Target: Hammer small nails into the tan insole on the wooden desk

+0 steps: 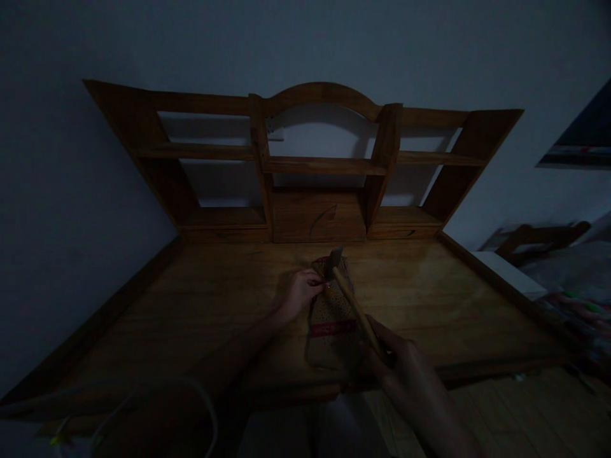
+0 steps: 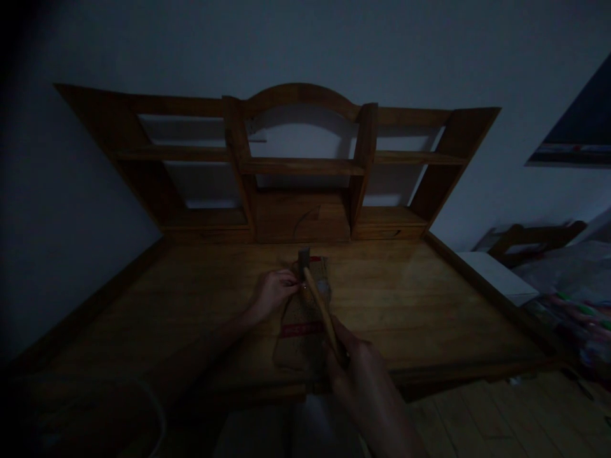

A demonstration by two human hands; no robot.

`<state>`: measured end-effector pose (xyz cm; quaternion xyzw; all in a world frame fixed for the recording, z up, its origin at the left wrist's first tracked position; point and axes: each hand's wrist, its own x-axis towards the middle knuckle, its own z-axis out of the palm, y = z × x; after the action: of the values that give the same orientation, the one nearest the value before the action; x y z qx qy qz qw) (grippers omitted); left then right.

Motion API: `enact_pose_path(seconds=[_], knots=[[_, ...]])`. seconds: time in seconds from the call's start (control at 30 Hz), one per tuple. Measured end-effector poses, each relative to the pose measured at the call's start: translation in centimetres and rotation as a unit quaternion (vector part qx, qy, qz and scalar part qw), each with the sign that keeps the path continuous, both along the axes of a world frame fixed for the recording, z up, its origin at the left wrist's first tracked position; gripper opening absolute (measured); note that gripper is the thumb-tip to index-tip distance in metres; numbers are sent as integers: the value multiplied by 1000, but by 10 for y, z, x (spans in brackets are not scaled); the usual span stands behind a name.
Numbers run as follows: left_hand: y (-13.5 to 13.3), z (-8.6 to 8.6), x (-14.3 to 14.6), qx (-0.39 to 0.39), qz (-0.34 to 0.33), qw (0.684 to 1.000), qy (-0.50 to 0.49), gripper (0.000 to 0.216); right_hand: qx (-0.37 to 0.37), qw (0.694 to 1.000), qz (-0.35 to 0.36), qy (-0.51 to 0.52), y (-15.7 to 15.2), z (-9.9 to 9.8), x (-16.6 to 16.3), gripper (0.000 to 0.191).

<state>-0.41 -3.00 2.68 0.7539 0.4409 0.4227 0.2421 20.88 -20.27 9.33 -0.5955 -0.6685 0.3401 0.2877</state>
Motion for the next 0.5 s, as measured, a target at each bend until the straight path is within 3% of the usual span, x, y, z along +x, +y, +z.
enact_pose_path(seconds=[0.3, 0.5], knots=[[6, -10, -4, -20, -9, 1000, 13, 13, -11, 1000, -4, -3, -2, -4, -1, 52], [0, 5, -11, 30, -8, 999, -23, 21, 4, 987, -49, 150, -3, -1, 8, 51]])
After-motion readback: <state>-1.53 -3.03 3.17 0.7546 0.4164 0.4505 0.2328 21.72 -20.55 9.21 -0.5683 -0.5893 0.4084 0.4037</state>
